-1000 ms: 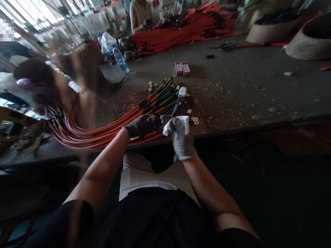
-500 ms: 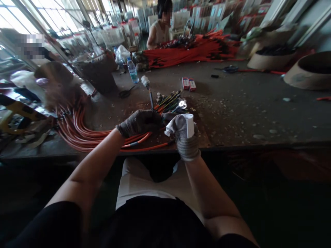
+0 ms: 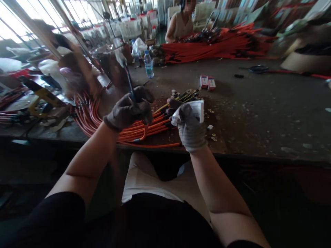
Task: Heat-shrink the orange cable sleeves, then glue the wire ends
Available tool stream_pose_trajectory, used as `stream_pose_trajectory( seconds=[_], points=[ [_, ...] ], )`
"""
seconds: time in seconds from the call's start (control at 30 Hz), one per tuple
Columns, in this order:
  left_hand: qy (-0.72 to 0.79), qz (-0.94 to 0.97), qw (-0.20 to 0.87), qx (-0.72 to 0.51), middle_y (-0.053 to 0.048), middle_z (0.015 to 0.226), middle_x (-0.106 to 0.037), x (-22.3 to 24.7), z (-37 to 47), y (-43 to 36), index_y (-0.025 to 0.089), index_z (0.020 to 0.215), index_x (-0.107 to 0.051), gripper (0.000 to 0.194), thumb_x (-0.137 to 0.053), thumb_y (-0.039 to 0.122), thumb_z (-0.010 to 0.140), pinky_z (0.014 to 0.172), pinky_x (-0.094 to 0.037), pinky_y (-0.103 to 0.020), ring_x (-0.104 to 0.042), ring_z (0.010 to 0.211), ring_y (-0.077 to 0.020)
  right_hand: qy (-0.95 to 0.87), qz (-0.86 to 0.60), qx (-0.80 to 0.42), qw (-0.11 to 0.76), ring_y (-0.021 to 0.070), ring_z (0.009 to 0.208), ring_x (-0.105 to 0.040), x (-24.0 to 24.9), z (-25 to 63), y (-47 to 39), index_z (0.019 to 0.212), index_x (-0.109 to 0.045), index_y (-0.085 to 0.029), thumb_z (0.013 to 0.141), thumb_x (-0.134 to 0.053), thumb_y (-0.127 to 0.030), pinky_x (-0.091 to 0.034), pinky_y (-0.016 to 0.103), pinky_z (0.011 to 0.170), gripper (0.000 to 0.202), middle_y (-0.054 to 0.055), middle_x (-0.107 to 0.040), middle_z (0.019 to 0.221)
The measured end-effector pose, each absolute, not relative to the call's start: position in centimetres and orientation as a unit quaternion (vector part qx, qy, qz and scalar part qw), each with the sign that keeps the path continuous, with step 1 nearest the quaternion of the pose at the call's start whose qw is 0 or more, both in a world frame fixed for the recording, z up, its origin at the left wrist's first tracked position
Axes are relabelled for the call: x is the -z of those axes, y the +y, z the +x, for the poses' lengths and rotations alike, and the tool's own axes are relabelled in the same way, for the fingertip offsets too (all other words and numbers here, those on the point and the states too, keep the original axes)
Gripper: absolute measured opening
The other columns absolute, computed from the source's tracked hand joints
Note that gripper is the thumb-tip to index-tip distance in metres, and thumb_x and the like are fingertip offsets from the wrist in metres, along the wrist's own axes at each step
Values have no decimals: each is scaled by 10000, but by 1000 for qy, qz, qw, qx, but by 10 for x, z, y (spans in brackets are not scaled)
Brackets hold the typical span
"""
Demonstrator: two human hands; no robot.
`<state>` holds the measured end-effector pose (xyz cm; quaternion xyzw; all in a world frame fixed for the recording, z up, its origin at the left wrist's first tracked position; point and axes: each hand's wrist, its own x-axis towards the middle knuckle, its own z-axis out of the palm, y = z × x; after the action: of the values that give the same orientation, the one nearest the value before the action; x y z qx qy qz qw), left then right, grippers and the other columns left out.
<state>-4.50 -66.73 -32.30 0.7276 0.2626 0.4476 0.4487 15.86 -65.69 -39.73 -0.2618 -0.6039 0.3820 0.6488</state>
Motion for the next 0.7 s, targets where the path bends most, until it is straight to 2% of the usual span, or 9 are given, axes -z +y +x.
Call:
stream_pose_trajectory(
  seconds=[0.1, 0.17, 0.2, 0.27, 0.37, 0.43, 0.53, 0.7],
  points=[
    [227, 761, 421, -438, -36, 976, -709, 322, -64, -691, 213, 1017, -561, 348, -775, 387, 805, 676, -556, -271, -677, 746, -139, -506, -289, -475, 659, 80, 499, -479, 393, 137, -656, 815, -650, -210, 870, -582, -581, -345, 203, 401, 381, -2, -596, 668],
    [215, 748, 395, -488, -37, 1154, -688, 338, -71, -709, 251, 1081, -532, 388, -793, 296, 796, 672, -535, -228, -646, 747, -91, -448, -313, -530, 648, 61, 459, -430, 399, 124, -666, 835, -654, -192, 821, -657, -529, -245, 172, 354, 337, -9, -588, 647],
    [222, 734, 377, -519, -34, 1235, -661, 349, -72, -718, 273, 1108, -522, 431, -805, 275, 783, 670, -528, -217, -633, 751, -78, -435, -316, -549, 640, 62, 473, -454, 404, 119, -673, 863, -665, -193, 810, -682, -486, -255, 164, 355, 299, -1, -619, 686],
    [247, 706, 333, -574, -38, 1343, -606, 371, -69, -736, 311, 1154, -506, 512, -828, 290, 757, 672, -532, -225, -626, 774, -80, -457, -304, -549, 630, 83, 552, -549, 413, 113, -689, 909, -693, -208, 823, -700, -398, -370, 172, 404, 209, 23, -684, 807],
    [279, 692, 262, -612, -75, 1444, -538, 391, -60, -753, 342, 1219, -482, 612, -847, 389, 729, 655, -538, -251, -630, 785, -102, -539, -265, -473, 645, 125, 675, -646, 417, 108, -710, 940, -724, -240, 853, -710, -328, -515, 226, 534, 125, 30, -720, 903],
    [274, 698, 229, -621, -86, 1477, -511, 394, -56, -758, 345, 1240, -481, 648, -851, 428, 715, 646, -537, -250, -630, 784, -106, -583, -237, -407, 662, 127, 694, -664, 411, 104, -718, 946, -725, -252, 887, -687, -306, -552, 243, 604, 88, 16, -722, 872],
    [248, 708, 219, -624, -70, 1476, -518, 391, -54, -759, 344, 1264, -479, 652, -849, 388, 729, 663, -545, -239, -616, 790, -98, -618, -225, -352, 666, 132, 718, -686, 400, 97, -720, 913, -715, -248, 907, -663, -276, -582, 258, 669, 60, 0, -725, 834],
    [262, 705, 219, -622, -81, 1450, -529, 393, -56, -760, 328, 1309, -461, 689, -842, 388, 738, 669, -548, -243, -614, 818, -108, -633, -228, -332, 661, 165, 714, -688, 398, 90, -714, 851, -698, -240, 914, -641, -384, -595, 307, 657, 167, 22, -721, 802]
  ],
)
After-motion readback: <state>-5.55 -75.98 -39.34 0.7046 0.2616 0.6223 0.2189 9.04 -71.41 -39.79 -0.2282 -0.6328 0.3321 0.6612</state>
